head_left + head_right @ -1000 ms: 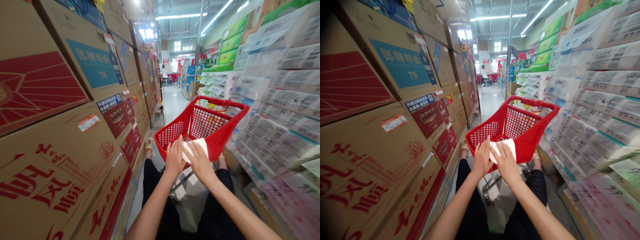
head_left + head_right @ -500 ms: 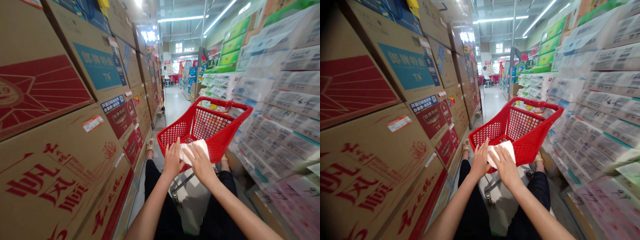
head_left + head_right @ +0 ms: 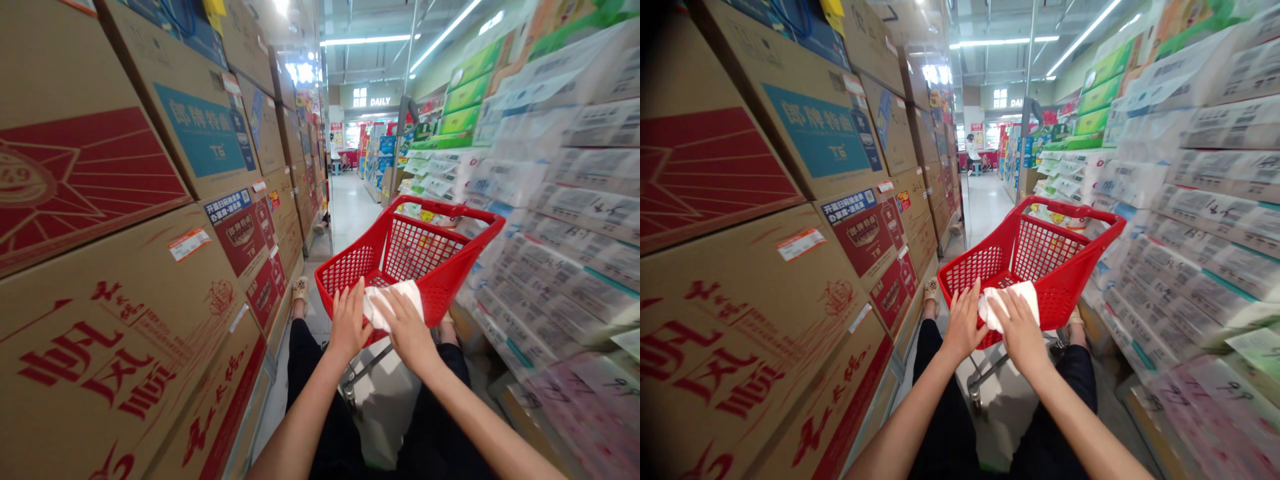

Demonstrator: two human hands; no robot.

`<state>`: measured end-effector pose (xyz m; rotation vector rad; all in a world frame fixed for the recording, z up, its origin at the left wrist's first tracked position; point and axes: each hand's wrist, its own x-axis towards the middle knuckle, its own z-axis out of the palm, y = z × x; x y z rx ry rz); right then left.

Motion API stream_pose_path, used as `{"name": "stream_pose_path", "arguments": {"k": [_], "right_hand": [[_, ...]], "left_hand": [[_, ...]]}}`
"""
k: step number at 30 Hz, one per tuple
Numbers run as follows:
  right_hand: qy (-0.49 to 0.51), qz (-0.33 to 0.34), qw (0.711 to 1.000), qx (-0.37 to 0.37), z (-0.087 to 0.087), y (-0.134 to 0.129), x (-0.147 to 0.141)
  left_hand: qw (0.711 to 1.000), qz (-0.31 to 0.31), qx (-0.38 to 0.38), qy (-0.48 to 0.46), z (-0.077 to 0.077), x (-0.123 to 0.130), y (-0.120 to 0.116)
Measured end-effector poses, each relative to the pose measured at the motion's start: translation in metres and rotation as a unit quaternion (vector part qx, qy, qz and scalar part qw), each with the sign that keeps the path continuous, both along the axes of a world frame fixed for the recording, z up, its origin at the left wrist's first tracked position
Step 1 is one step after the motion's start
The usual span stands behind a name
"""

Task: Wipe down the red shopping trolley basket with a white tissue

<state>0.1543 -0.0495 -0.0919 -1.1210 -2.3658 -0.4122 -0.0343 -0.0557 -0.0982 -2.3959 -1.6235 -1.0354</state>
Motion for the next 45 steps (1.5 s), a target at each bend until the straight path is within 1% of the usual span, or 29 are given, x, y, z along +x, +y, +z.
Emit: {"name": "stream_pose_path", "arguments": {"k": [2, 3, 4, 6, 7, 9, 11, 13, 14, 17, 19, 20, 22, 25, 27, 29, 33, 35, 36, 38, 42, 43, 45], "right_hand": [[-0.012, 0.028, 1.0, -0.001, -0.005, -0.012, -0.015], [-0.02, 0.042, 0.999, -0.002, -0.006, -0.016, -0.018], [-0.029, 0.052, 0.998, -0.002, -0.005, -0.016, -0.017], [-0.049, 0.065, 0.997, 0.003, -0.001, -0.012, -0.006], [-0.053, 0.062, 0.997, 0.007, 0.002, -0.008, 0.002], [-0.045, 0.035, 0.998, 0.011, 0.007, 0.0, 0.017], [-0.027, 0.0, 1.0, 0.013, 0.009, 0.003, 0.021], [-0.011, -0.015, 1.0, 0.016, 0.005, -0.002, 0.012], [-0.008, -0.01, 1.0, 0.018, 0.002, -0.006, 0.004], [-0.011, 0.034, 0.999, 0.019, -0.009, -0.019, -0.021], [-0.025, 0.064, 0.998, 0.015, -0.01, -0.021, -0.025], [-0.031, 0.072, 0.997, 0.015, -0.009, -0.02, -0.022], [-0.039, 0.07, 0.997, 0.015, -0.002, -0.011, -0.007], [-0.025, 0.016, 0.999, 0.023, 0.009, 0.005, 0.02], [-0.014, -0.025, 0.999, 0.025, 0.011, 0.01, 0.026], [-0.01, -0.032, 0.999, 0.024, 0.009, 0.006, 0.016], [-0.021, 0.048, 0.999, 0.014, 0.0, -0.015, -0.019], [-0.028, 0.073, 0.997, 0.006, 0.001, -0.017, -0.022], [-0.031, 0.075, 0.997, 0.003, 0.003, -0.014, -0.018], [-0.033, 0.062, 0.998, 0.004, 0.009, -0.001, 0.002], [-0.004, -0.016, 0.999, 0.032, 0.016, 0.039, 0.05], [0.0, -0.028, 0.999, 0.039, 0.016, 0.046, 0.058], [0.002, -0.034, 0.998, 0.046, 0.013, 0.055, 0.063]], "left_hand": [[1.0, -0.006, -0.007, -0.009, 0.0, -0.002, 0.0], [1.0, -0.014, -0.012, -0.016, 0.0, -0.004, -0.001], [0.999, -0.024, -0.017, -0.023, 0.001, -0.006, -0.001], [0.997, -0.053, -0.027, -0.041, 0.004, -0.011, -0.002], [0.996, -0.066, -0.032, -0.053, 0.006, -0.014, -0.002], [0.993, -0.081, -0.041, -0.077, 0.009, -0.017, -0.001], [0.991, -0.088, -0.044, -0.092, 0.011, -0.019, 0.0], [0.99, -0.093, -0.042, -0.096, 0.012, -0.019, 0.002], [0.99, -0.093, -0.04, -0.097, 0.013, -0.019, 0.003], [0.991, -0.085, -0.044, -0.098, 0.012, -0.02, 0.004], [0.991, -0.078, -0.048, -0.096, 0.011, -0.022, 0.004], [0.991, -0.078, -0.048, -0.095, 0.011, -0.022, 0.003], [0.991, -0.08, -0.048, -0.093, 0.012, -0.023, 0.002], [0.992, -0.078, -0.05, -0.081, 0.012, -0.02, 0.001], [0.994, -0.068, -0.044, -0.069, 0.013, -0.016, 0.001], [0.996, -0.057, -0.034, -0.061, 0.014, -0.014, 0.0], [0.997, -0.057, -0.029, -0.052, 0.015, -0.015, -0.001], [0.996, -0.061, -0.035, -0.051, 0.014, -0.018, -0.001], [0.996, -0.063, -0.039, -0.052, 0.014, -0.019, -0.001], [0.996, -0.063, -0.046, -0.051, 0.013, -0.02, 0.0], [0.996, -0.062, -0.054, -0.044, 0.014, -0.018, 0.0], [0.995, -0.066, -0.056, -0.041, 0.015, -0.018, 0.001], [0.994, -0.077, -0.065, -0.034, 0.016, -0.022, 0.002]]}}
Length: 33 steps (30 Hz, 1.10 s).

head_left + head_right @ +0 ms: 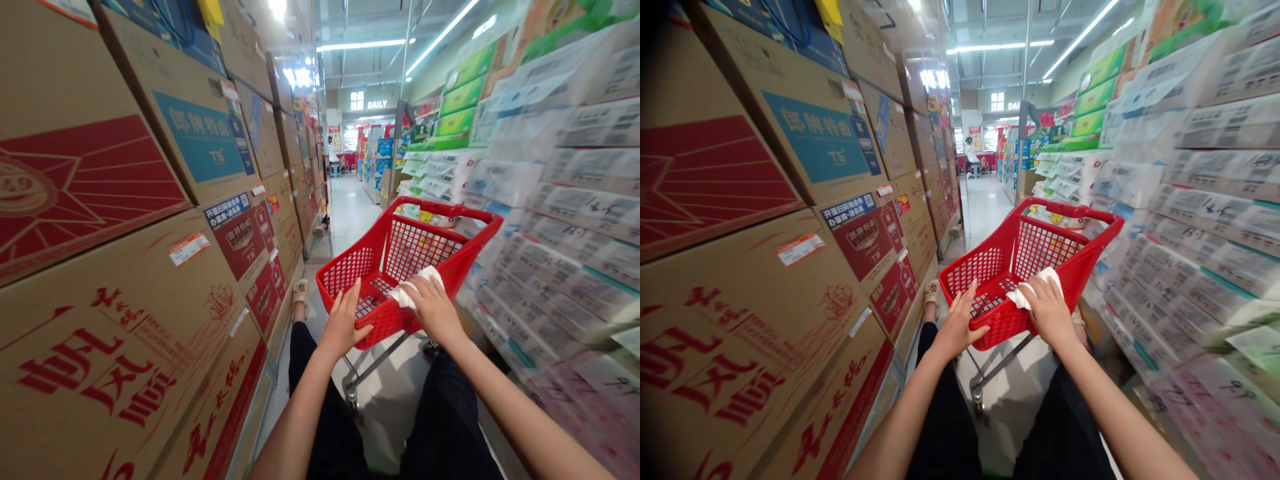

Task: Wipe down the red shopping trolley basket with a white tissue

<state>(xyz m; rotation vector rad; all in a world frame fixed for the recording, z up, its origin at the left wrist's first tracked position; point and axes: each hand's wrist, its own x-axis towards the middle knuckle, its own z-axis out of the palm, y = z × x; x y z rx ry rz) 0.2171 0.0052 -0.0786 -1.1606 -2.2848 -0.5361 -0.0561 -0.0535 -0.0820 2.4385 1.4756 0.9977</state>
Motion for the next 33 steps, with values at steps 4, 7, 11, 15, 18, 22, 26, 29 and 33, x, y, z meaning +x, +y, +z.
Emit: {"name": "stream_pose_path", "arguments": {"k": [4, 7, 11, 15, 18, 22, 26, 29, 33], "right_hand": [[0.0, 0.007, 1.0, -0.001, -0.004, -0.002, -0.018], [0.009, 0.016, 1.0, -0.003, -0.003, -0.009, -0.04], [0.012, 0.021, 1.0, -0.013, 0.0, -0.019, -0.068], [-0.019, 0.019, 0.999, -0.018, 0.004, -0.036, -0.089], [-0.028, 0.018, 0.999, -0.024, 0.004, -0.052, -0.107], [-0.024, 0.045, 0.998, -0.029, -0.002, -0.069, -0.135], [-0.042, 0.079, 0.996, -0.021, -0.005, -0.068, -0.135], [-0.05, 0.067, 0.996, -0.022, 0.001, -0.056, -0.101], [-0.002, -0.021, 1.0, -0.015, 0.013, -0.041, -0.054]], "left_hand": [[1.0, -0.008, -0.011, 0.011, 0.003, -0.022, 0.008], [0.999, -0.008, -0.013, 0.049, 0.006, -0.04, 0.014], [0.992, 0.064, -0.009, 0.107, 0.007, -0.038, 0.014], [0.98, 0.156, 0.007, 0.121, 0.003, -0.016, 0.007], [0.968, 0.223, 0.008, 0.113, -0.001, -0.01, 0.001], [0.959, 0.256, 0.034, 0.114, -0.005, -0.014, -0.005], [0.966, 0.234, 0.058, 0.09, -0.004, -0.023, -0.007], [0.976, 0.196, 0.063, 0.073, -0.004, -0.03, -0.007], [0.977, 0.188, 0.049, 0.083, -0.005, -0.028, -0.006]]}}
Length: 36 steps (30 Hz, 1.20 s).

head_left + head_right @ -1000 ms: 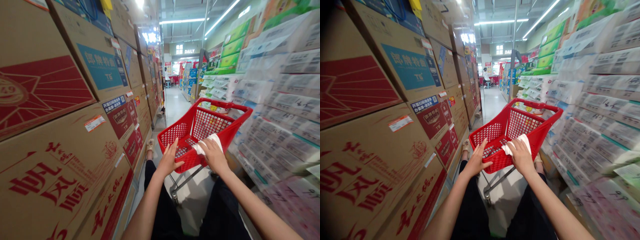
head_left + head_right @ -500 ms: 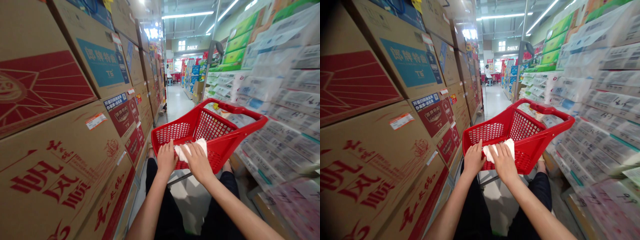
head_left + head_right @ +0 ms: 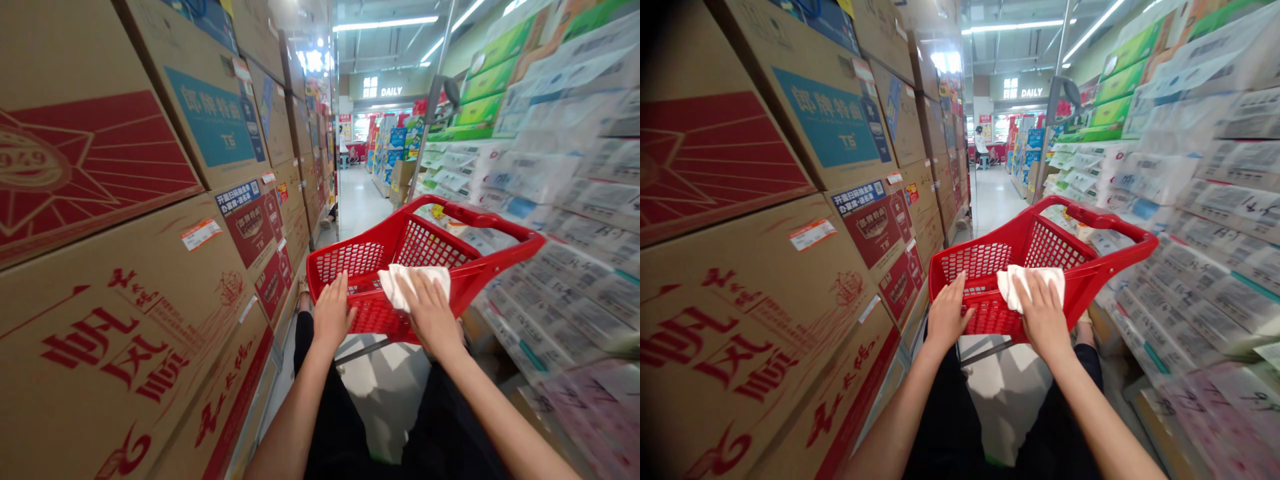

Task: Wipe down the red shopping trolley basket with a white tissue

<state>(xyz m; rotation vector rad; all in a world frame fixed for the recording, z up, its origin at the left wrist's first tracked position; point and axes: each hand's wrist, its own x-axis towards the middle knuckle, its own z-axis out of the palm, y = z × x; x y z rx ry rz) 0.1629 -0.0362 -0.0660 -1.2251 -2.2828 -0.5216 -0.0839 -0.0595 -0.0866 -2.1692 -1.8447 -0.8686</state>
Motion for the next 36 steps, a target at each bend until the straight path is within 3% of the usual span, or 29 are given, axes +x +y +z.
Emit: {"name": "stream_pose_path", "arguments": {"k": [4, 9, 13, 18, 23, 27, 31, 36], "right_hand": [[0.003, 0.003, 1.0, -0.007, 0.0, -0.002, -0.011], [-0.018, 0.04, 0.999, -0.022, -0.005, -0.009, -0.039], [-0.042, 0.05, 0.998, -0.008, 0.008, 0.013, -0.002], [-0.024, -0.018, 0.999, 0.038, 0.02, 0.046, 0.055], [-0.015, -0.004, 1.0, 0.023, 0.005, 0.029, 0.036], [-0.017, 0.042, 0.999, 0.003, -0.007, 0.01, 0.016], [-0.065, 0.075, 0.995, -0.003, 0.002, 0.011, 0.041], [-0.023, -0.023, 0.999, 0.034, 0.019, 0.026, 0.089]], "left_hand": [[0.999, 0.029, -0.009, 0.012, 0.006, 0.029, 0.006], [0.998, -0.059, 0.008, 0.005, 0.017, 0.065, 0.018], [0.996, -0.082, 0.012, 0.029, 0.016, 0.062, 0.019], [0.997, -0.048, 0.007, 0.065, 0.016, 0.06, 0.014], [0.995, 0.039, -0.006, 0.092, 0.026, 0.092, 0.015], [0.993, -0.018, 0.016, 0.119, 0.031, 0.107, 0.018], [0.99, -0.05, 0.016, 0.128, 0.029, 0.098, 0.019], [0.993, -0.06, 0.007, 0.099, 0.026, 0.094, 0.023]]}}
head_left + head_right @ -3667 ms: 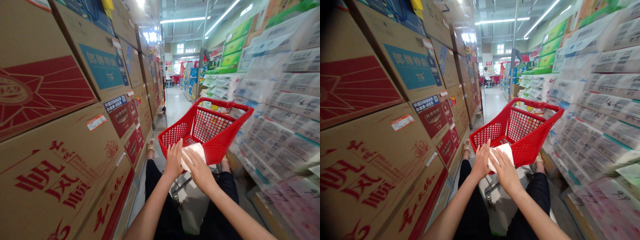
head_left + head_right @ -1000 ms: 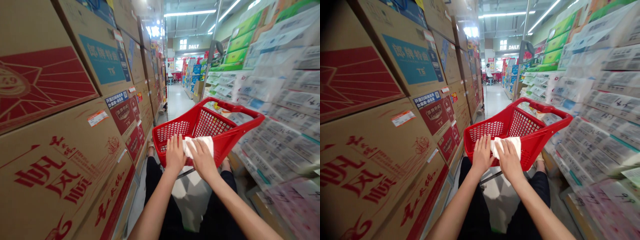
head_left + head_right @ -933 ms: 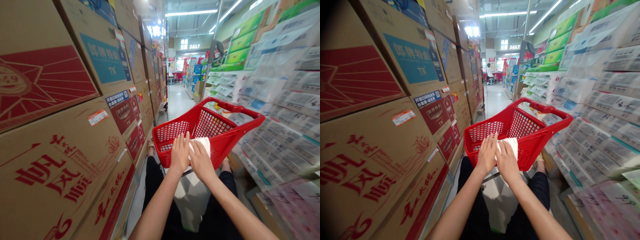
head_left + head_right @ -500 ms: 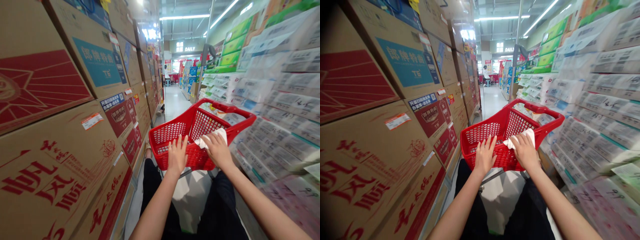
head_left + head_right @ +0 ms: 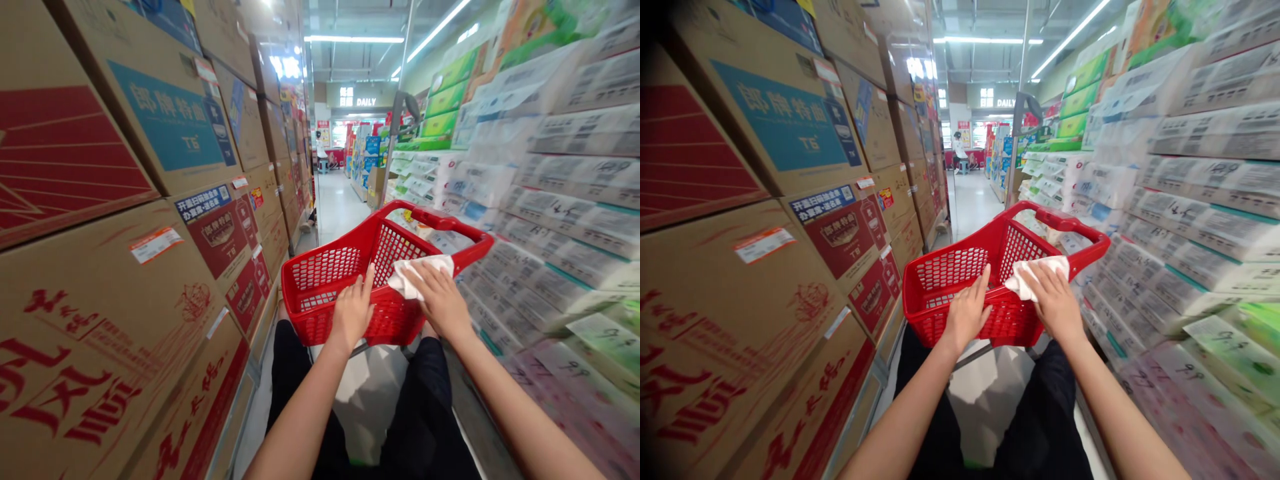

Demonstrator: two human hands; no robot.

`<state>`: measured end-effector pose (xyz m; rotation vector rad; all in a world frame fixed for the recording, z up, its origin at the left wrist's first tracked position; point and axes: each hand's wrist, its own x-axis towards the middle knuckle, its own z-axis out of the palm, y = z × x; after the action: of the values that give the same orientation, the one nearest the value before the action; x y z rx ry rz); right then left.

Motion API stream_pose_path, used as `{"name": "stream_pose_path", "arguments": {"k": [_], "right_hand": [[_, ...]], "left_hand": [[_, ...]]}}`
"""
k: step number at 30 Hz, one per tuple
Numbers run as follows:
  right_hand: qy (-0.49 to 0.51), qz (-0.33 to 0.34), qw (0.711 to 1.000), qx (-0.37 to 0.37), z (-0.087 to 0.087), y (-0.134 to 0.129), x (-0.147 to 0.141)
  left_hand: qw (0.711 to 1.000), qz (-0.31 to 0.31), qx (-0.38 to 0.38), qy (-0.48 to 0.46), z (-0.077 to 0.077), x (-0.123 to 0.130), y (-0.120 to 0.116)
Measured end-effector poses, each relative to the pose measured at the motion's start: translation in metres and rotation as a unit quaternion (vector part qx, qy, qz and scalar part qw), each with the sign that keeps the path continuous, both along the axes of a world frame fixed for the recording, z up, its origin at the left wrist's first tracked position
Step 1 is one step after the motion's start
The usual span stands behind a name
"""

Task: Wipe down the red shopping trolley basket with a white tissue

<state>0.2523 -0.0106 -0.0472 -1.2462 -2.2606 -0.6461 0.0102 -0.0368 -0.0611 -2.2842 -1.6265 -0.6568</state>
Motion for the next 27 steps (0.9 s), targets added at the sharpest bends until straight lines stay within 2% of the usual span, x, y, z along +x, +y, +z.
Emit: {"name": "stream_pose_path", "arguments": {"k": [3, 7, 10, 13, 16, 19, 22, 25, 27], "right_hand": [[0.026, -0.026, 0.999, 0.016, -0.001, 0.0, 0.001], [0.015, -0.012, 1.0, 0.005, -0.005, -0.006, -0.004], [-0.002, -0.004, 1.0, 0.001, 0.002, -0.004, 0.009], [0.026, -0.042, 0.999, 0.018, 0.007, 0.001, 0.02], [0.038, -0.058, 0.997, 0.023, 0.004, -0.001, 0.012], [0.002, -0.037, 0.999, 0.008, 0.001, -0.01, 0.0], [-0.019, -0.03, 0.999, 0.004, 0.01, -0.012, 0.005], [0.011, -0.063, 0.997, 0.034, 0.02, -0.004, 0.018], [0.029, -0.08, 0.995, 0.052, 0.021, 0.0, 0.019]], "left_hand": [[1.0, 0.0, 0.007, 0.009, -0.003, 0.004, 0.002], [1.0, -0.001, 0.014, 0.012, -0.008, 0.005, 0.003], [1.0, -0.013, 0.015, 0.014, -0.01, 0.002, 0.002], [1.0, -0.017, 0.019, 0.015, -0.009, 0.002, 0.002], [1.0, -0.011, 0.02, 0.013, -0.009, 0.004, 0.003], [1.0, -0.012, 0.023, 0.01, -0.012, 0.004, 0.004], [0.999, -0.017, 0.027, 0.012, -0.014, 0.003, 0.005], [0.999, -0.017, 0.028, 0.013, -0.015, 0.003, 0.004], [0.999, -0.015, 0.029, 0.012, -0.013, 0.004, 0.003]]}}
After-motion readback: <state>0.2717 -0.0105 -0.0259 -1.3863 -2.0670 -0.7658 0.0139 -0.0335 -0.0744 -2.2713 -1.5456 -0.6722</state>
